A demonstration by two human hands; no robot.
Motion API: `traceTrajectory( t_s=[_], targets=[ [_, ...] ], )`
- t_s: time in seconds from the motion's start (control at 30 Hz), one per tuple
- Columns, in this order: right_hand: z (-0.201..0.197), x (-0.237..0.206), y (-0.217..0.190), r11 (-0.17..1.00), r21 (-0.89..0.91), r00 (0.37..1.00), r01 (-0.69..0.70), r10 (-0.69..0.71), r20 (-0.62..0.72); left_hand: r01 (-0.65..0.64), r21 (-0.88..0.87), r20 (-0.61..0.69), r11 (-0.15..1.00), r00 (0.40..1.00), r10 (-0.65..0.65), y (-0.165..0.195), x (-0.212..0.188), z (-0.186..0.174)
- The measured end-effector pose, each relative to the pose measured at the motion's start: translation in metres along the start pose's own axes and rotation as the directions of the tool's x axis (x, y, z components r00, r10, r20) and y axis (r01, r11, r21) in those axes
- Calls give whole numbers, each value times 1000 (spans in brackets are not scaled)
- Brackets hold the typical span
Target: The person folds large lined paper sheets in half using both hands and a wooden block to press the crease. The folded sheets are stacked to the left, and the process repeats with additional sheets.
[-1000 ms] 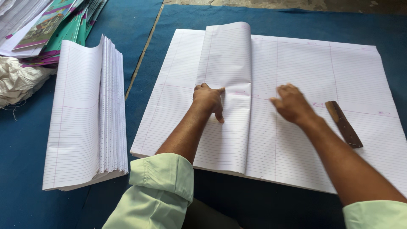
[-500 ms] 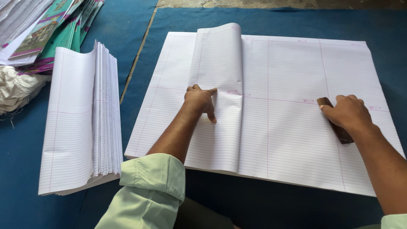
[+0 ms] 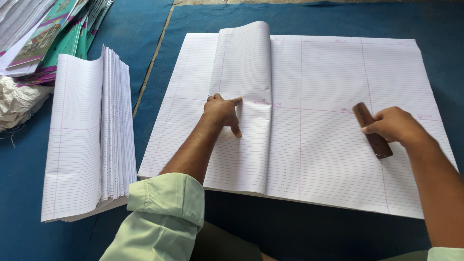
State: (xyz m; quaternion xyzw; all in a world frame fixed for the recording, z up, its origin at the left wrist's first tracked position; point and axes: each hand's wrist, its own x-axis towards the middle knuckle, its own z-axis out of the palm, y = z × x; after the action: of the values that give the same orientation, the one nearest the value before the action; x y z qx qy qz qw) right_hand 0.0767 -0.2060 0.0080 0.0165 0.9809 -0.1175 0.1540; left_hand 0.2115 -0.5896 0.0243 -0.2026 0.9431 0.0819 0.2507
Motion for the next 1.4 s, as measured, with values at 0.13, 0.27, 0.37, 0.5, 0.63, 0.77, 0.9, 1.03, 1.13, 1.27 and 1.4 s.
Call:
traceTrajectory(
  t_s=[0.13,0.27,0.37,0.5,0.63,0.77,0.9,1.03,1.13,1.27,1.4],
  targets=[
    [10,-17,-29,996,-31,995,89,-88,52,-6,23,-4,1000,1000,6,-1,3,2],
    [29,-37,-68,962,-50,962,268,-265,59,-7,36,-6,999,1000,7,-4,7,5],
    [46,-52,-101,958,-40,952,285,-278,128,-24,-8,-10,1000,1000,24,-5,10,6],
    [60,-76,-140,865,81,862,496,-501,77,-20,-50,10,999,1000,20,-6,14,8],
    [70,-103,-171,839,89,831,537,-544,113,-33,-45,-7,998,999,33,-9,18,10],
    [69,-115,-178,790,17,783,613,-610,119,-28,-31,-43,999,999,27,-9,22,11],
    [71,-117,-174,759,-16,754,651,-645,121,-16,-3,-35,1000,999,16,-7,22,9],
    [78,-113,-165,734,72,731,676,-680,67,-22,46,-27,999,999,23,-5,22,7],
    [85,-104,-164,714,124,717,689,-696,25,-20,76,-11,997,1000,21,-4,24,5],
    [89,-83,-168,717,131,727,684,-686,-38,-17,104,17,994,1000,15,-2,28,4],
    [85,-56,-181,722,151,736,675,-673,-77,-20,127,20,992,1000,17,-2,31,2]
  ],
)
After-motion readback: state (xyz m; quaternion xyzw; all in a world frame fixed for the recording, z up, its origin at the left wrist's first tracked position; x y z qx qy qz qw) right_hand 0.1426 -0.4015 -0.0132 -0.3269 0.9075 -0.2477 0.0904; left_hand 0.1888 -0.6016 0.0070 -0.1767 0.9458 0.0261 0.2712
